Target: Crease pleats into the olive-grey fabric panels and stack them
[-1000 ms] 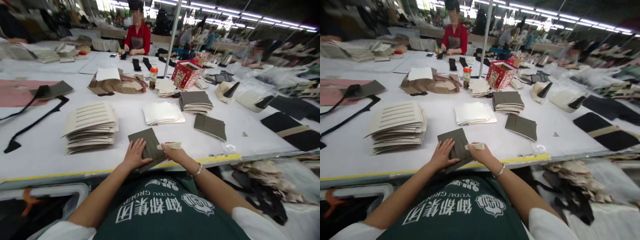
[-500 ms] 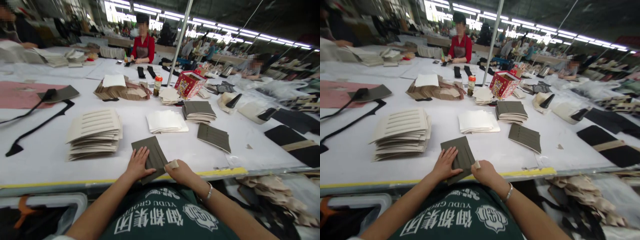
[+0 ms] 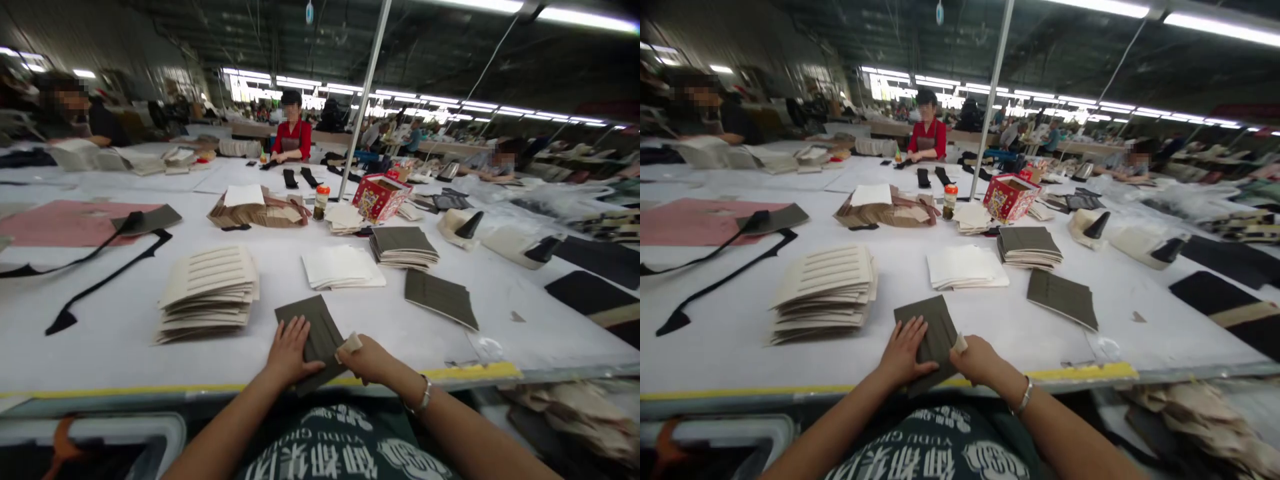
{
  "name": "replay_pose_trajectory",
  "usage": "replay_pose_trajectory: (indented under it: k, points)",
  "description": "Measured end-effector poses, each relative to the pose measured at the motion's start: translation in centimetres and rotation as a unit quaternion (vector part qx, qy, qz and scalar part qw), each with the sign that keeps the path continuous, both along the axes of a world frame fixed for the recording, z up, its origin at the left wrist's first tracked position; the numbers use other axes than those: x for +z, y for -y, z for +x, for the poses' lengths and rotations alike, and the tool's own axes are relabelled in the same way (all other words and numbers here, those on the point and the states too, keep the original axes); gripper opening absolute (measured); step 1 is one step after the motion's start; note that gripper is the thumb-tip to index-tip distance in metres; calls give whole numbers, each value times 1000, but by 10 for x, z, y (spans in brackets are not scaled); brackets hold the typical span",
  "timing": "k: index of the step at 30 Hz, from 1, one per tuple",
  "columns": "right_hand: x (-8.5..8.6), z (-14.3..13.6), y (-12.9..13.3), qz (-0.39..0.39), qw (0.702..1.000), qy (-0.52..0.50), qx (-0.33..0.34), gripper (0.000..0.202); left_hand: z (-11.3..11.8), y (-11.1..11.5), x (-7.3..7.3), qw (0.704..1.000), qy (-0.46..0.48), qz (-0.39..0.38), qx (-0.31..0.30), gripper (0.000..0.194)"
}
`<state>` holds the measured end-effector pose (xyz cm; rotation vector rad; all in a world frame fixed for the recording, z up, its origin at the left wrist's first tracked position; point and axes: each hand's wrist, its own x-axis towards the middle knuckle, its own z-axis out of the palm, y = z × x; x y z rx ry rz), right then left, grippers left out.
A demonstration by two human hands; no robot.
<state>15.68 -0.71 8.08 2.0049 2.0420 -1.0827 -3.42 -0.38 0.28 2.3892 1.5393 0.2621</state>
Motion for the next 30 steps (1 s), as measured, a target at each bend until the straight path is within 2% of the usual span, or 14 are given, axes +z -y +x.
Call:
replay_pose_trajectory:
  k: [2,4,6,10,12,14,17,19,21,23,25,28,30]
  points:
    - [-4,8,10,-65,998,-22,-6,38,2,0,-2,1000,4,11,3,91]
    - [-6,3,5,-77,996,-38,-21,40,3,-1,-5,1000,10,19,1,91]
    - [-7,-13,-12,-22,999,-22,-33,41,3,-1,-8,1000,12,23,-3,92]
    - [0,-48,-51,123,992,36,-11,35,2,0,-7,1000,-2,23,-13,92]
    - [6,-53,-55,140,989,41,1,33,2,0,-4,1000,-8,18,-11,92]
    - [8,-46,-44,121,991,54,25,30,4,-1,-2,1000,-11,12,-6,93]
    - [7,-23,-7,76,993,63,70,28,4,-3,-1,1000,-10,10,-5,91]
    - [6,-10,15,61,995,53,65,30,0,-4,0,1000,-10,6,-20,93]
    - [3,-3,22,33,998,36,33,32,-8,-4,2,999,-15,-5,-31,99]
    - [0,-6,12,-3,1000,15,-4,36,-18,-3,3,999,-26,-14,-34,105]
    - [-4,-17,-12,-4,1000,-9,-28,39,-25,-1,4,999,-37,-19,-34,105]
    - [-5,-43,-52,69,998,-6,-5,42,-29,1,5,998,-46,-28,-38,106]
    - [-2,-58,-66,107,994,8,26,41,-28,1,5,998,-46,-32,-35,107]
